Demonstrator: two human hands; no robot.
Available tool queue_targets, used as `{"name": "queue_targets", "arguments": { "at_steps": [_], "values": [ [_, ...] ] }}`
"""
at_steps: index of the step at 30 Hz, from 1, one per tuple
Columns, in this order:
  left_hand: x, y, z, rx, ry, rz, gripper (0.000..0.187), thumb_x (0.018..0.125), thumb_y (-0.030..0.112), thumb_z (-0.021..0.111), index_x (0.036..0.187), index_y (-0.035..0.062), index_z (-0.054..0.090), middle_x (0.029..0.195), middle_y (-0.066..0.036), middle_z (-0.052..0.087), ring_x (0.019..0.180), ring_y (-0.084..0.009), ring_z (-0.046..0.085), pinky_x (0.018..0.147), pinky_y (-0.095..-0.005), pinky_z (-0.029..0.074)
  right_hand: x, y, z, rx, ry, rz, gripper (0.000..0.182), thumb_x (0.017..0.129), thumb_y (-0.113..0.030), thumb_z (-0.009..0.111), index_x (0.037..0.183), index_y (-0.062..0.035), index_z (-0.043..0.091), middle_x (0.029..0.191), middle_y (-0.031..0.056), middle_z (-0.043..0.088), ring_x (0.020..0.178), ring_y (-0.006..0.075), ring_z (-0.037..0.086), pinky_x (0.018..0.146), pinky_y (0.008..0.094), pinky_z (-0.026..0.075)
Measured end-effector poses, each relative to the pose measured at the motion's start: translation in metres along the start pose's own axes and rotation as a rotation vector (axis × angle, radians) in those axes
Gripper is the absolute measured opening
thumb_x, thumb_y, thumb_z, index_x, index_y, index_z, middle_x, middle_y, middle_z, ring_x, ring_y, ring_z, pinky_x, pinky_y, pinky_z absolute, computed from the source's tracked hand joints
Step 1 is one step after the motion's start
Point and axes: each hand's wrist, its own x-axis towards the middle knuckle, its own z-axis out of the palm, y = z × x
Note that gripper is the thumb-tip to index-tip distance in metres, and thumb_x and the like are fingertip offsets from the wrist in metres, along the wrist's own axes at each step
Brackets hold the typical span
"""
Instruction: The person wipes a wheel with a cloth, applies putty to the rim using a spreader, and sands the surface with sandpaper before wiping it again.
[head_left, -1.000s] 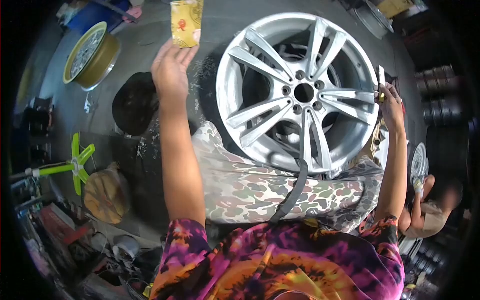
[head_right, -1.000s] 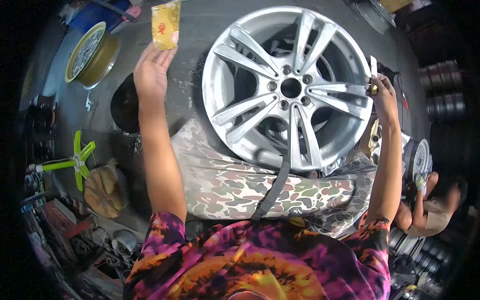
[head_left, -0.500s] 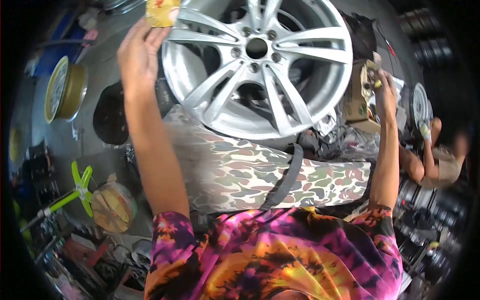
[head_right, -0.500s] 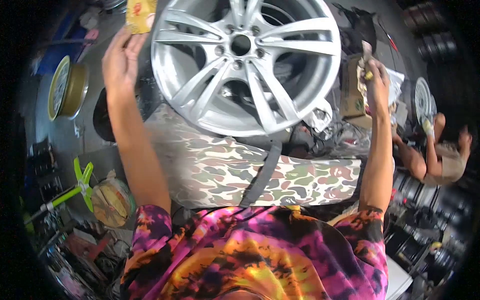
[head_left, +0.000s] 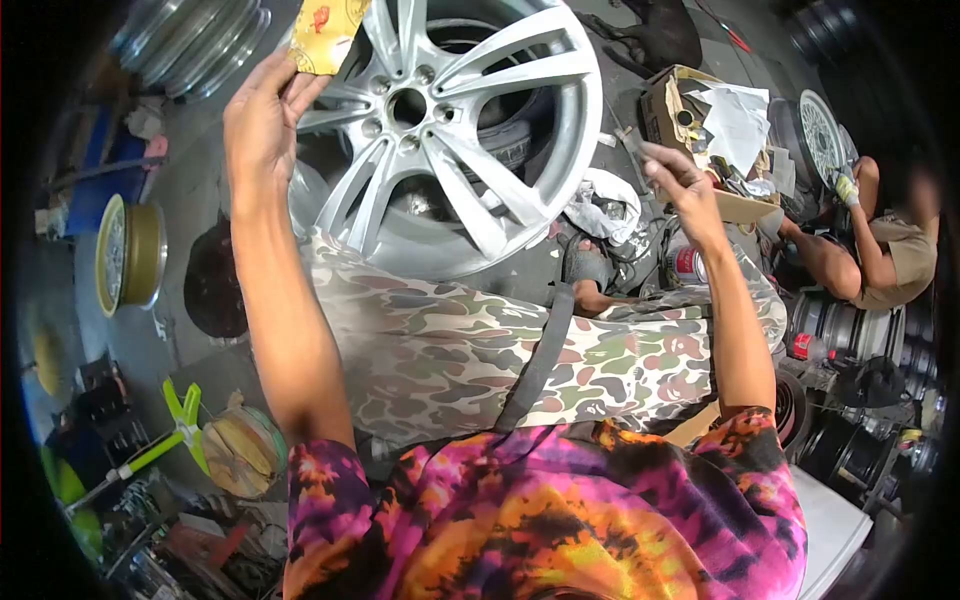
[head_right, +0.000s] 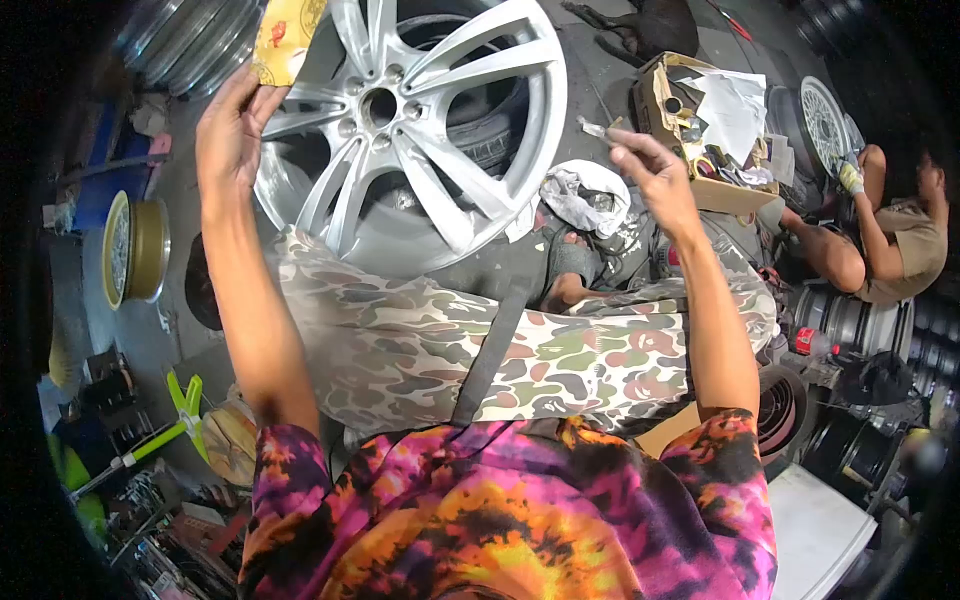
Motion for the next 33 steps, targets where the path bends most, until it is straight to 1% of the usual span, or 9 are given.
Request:
{"name": "queue_targets", "arguments": {
  "at_steps": [5, 11, 12, 16, 20, 25, 28, 29, 33],
  "values": [
    [0.011, -0.012, 0.014, 0.051, -0.025, -0.043, 0.038, 0.097, 0.0, 0.052, 0.129, -0.021, 0.045, 0.126, -0.029, 0.058, 0.111, -0.034, 0.065, 0.097, -0.0426, 0.057, -0.026, 0.014, 0.03, -0.144, -0.177, -0.164, 0.024, 0.092, -0.014, 0.068, 0.114, -0.0026, 0.07, 0.1, 0.0056, 0.064, 0.091, 0.0139, 0.057, 0.083, 0.028, 0.047],
    [0.02, -0.018, 0.036, 0.035, -0.111, -0.029, 0.04, 0.096, -0.001, 0.05, 0.128, -0.0235, 0.043, 0.12, -0.031, 0.06, 0.106, -0.0333, 0.068, 0.093, -0.0401, 0.059, -0.044, 0.011, 0.054, -0.143, -0.157, -0.21, 0.025, 0.091, -0.014, 0.069, 0.113, -0.0021, 0.068, 0.098, 0.0056, 0.06, 0.092, 0.0148, 0.058, 0.081, 0.03, 0.049],
    [0.022, -0.02, 0.038, 0.034, -0.144, -0.024, 0.039, 0.096, -0.002, 0.05, 0.128, -0.0237, 0.043, 0.119, -0.031, 0.06, 0.106, -0.0331, 0.068, 0.093, -0.0404, 0.059, -0.042, 0.017, 0.057, -0.194, -0.102, -0.338, 0.024, 0.09, -0.013, 0.069, 0.112, -0.0023, 0.069, 0.096, 0.0081, 0.061, 0.089, 0.0191, 0.059, 0.078, 0.0323, 0.05],
    [0.029, -0.025, 0.045, 0.023, -0.167, -0.032, 0.04, 0.096, -0.002, 0.05, 0.128, -0.0243, 0.042, 0.118, -0.032, 0.06, 0.105, -0.0333, 0.068, 0.093, -0.0405, 0.06, -0.037, 0.03, 0.066, -0.333, -0.069, -0.428, 0.024, 0.085, -0.006, 0.071, 0.108, -0.0021, 0.069, 0.089, 0.0129, 0.062, 0.083, 0.0287, 0.062, 0.074, 0.0357, 0.05],
    [0.034, -0.029, 0.049, -0.006, -0.189, -0.036, 0.042, 0.096, -0.002, 0.051, 0.129, -0.0249, 0.039, 0.119, -0.032, 0.06, 0.104, -0.0338, 0.068, 0.092, -0.0402, 0.06, -0.041, 0.043, 0.082, -0.383, -0.038, -0.577, 0.021, 0.084, -0.006, 0.071, 0.104, -0.0004, 0.067, 0.091, 0.0139, 0.063, 0.083, 0.0332, 0.064, 0.074, 0.0405, 0.051],
    [0.038, -0.029, 0.051, -0.033, -0.186, -0.031, 0.041, 0.095, -0.002, 0.051, 0.128, -0.0241, 0.041, 0.119, -0.033, 0.06, 0.102, -0.0341, 0.069, 0.091, -0.0403, 0.06, -0.046, 0.054, 0.082, -0.426, -0.125, -0.549, 0.023, 0.085, -0.007, 0.071, 0.106, -0.0011, 0.067, 0.091, 0.014, 0.062, 0.084, 0.0347, 0.063, 0.074, 0.0414, 0.051],
    [0.036, -0.027, 0.052, -0.027, -0.168, -0.039, 0.039, 0.096, -0.002, 0.051, 0.127, -0.023, 0.044, 0.117, -0.032, 0.061, 0.101, -0.0337, 0.069, 0.091, -0.04, 0.061, -0.047, 0.044, 0.075, -0.514, -0.118, -0.65, 0.027, 0.083, -0.009, 0.072, 0.109, -0.0027, 0.067, 0.089, 0.0128, 0.06, 0.082, 0.0333, 0.061, 0.072, 0.0396, 0.051],
    [0.034, -0.025, 0.053, -0.002, -0.165, -0.048, 0.04, 0.097, 0.0, 0.05, 0.129, -0.0223, 0.043, 0.122, -0.031, 0.059, 0.107, -0.0342, 0.067, 0.095, -0.0403, 0.059, -0.047, 0.041, 0.074, -0.515, -0.124, -0.653, 0.027, 0.083, -0.009, 0.072, 0.109, -0.0027, 0.067, 0.089, 0.0128, 0.06, 0.082, 0.0333, 0.061, 0.072, 0.0396, 0.051],
    [0.028, -0.019, 0.052, 0.043, -0.173, -0.045, 0.04, 0.099, 0.001, 0.049, 0.131, -0.022, 0.042, 0.126, -0.031, 0.057, 0.113, -0.0349, 0.064, 0.098, -0.0404, 0.057, -0.051, 0.024, 0.072, -0.38, -0.013, -0.454, 0.027, 0.083, -0.011, 0.072, 0.108, -0.0018, 0.068, 0.092, 0.0129, 0.06, 0.083, 0.0323, 0.061, 0.074, 0.0403, 0.05]
  ]
}}
